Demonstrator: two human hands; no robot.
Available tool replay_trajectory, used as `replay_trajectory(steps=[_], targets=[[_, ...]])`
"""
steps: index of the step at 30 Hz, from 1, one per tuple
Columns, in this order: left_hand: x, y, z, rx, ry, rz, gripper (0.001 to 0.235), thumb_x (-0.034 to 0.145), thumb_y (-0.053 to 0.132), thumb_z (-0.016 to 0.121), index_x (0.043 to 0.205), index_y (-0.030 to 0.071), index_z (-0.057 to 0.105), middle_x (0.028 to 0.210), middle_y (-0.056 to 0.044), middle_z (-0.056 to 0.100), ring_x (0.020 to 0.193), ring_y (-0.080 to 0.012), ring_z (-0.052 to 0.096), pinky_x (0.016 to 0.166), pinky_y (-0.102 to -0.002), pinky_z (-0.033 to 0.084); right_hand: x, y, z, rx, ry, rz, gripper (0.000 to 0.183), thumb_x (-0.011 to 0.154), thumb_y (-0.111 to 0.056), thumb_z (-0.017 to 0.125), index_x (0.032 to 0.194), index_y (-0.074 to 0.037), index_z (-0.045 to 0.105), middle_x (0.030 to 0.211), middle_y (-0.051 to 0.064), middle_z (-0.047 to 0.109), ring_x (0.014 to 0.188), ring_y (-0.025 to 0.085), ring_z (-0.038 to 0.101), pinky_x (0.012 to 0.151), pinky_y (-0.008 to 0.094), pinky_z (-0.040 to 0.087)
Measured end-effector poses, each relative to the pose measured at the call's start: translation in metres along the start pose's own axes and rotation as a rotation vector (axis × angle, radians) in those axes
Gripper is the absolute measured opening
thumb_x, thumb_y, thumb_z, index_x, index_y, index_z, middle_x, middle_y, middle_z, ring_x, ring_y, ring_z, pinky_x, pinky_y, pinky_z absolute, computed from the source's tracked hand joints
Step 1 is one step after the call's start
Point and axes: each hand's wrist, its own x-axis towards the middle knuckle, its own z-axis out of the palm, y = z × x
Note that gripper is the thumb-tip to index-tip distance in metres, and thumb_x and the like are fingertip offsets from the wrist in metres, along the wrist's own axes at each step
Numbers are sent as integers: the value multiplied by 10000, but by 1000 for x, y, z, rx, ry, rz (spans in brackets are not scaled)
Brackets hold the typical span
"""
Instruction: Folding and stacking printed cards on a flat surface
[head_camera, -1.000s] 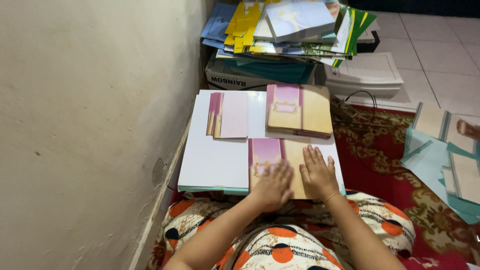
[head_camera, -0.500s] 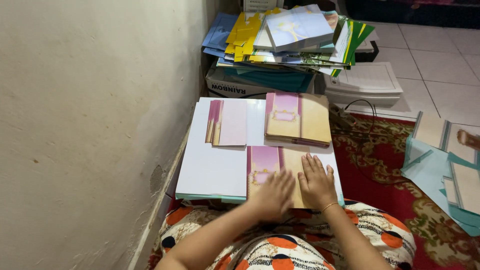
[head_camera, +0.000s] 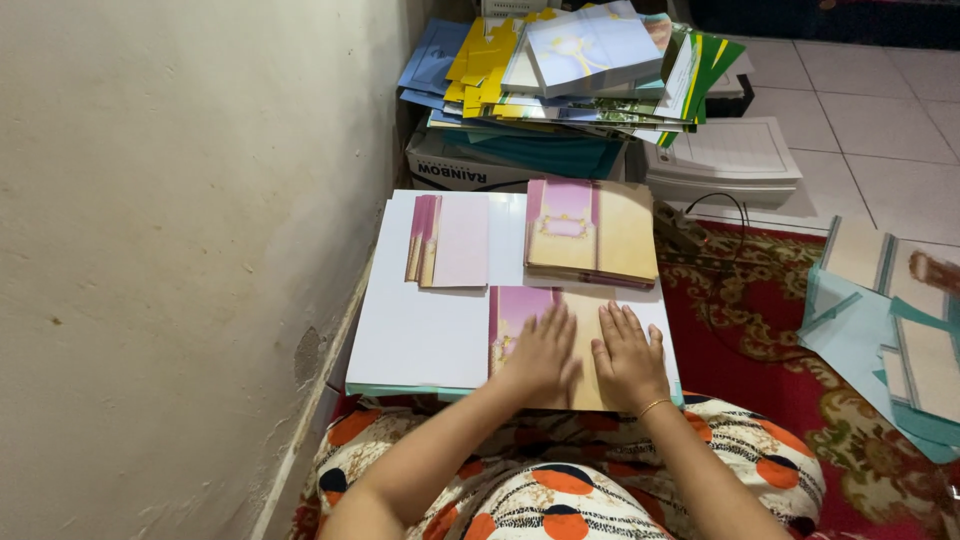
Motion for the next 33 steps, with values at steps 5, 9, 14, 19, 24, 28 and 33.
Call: replay_trajectory(steps=[5,9,14,19,24,28,33], targets=[[-42,20,22,-25,0,209,730,1043,483,192,1593,8,243,1660,-241,218,1562,-372,129,1216,-542,111,1,-1,3,-4,12,9,605,1034,-492,318,1580,-234,359,1643,33,362,1515,225,304,1170,545,198],[1,-6,29,-12,80,106,682,1036,428,289,1584,22,293,1642,-238,277,1539,-385,212,1186,-563,215,-1,-5,2,-38,17,19,600,1038,-493,309,1579,-239,358,1644,28,360,1520,216,296,1178,531,190],[39,-15,17,-85,220,-67,724,1009,433,391,1551,-43,328,1586,-285,360,1516,-413,266,1191,-581,203,0,-4,0,-29,17,19,601,1035,-494,305,1579,-245,359,1648,18,354,1519,215,297,1177,534,198],[2,9,37,68,347,-15,723,978,457,433,1516,-26,409,1543,-281,422,1466,-425,342,1132,-571,278,1,-1,3,-29,27,3,604,1035,-500,317,1580,-242,360,1645,22,361,1516,216,307,1176,534,211],[-95,28,-38,-246,-273,-248,695,1058,380,182,1561,47,-162,1675,-104,-248,1539,-253,-230,1260,-444,-150,-1,-16,-17,86,-35,55,647,985,-442,295,1578,-185,316,1669,11,265,1543,185,202,1209,543,104],[-118,-15,-3,-153,-164,-632,726,1052,426,186,1561,39,-157,1669,-122,-261,1541,-273,-218,1267,-469,-112,1,-13,-13,79,-31,56,642,984,-436,317,1573,-180,327,1666,12,275,1541,186,208,1208,552,113],[-98,23,-51,-339,-107,-546,742,1061,357,281,1566,31,-153,1667,-117,-272,1535,-271,-242,1254,-464,-146,0,-11,-9,70,-14,44,643,987,-443,310,1577,-188,326,1666,11,279,1542,187,213,1200,551,126]])
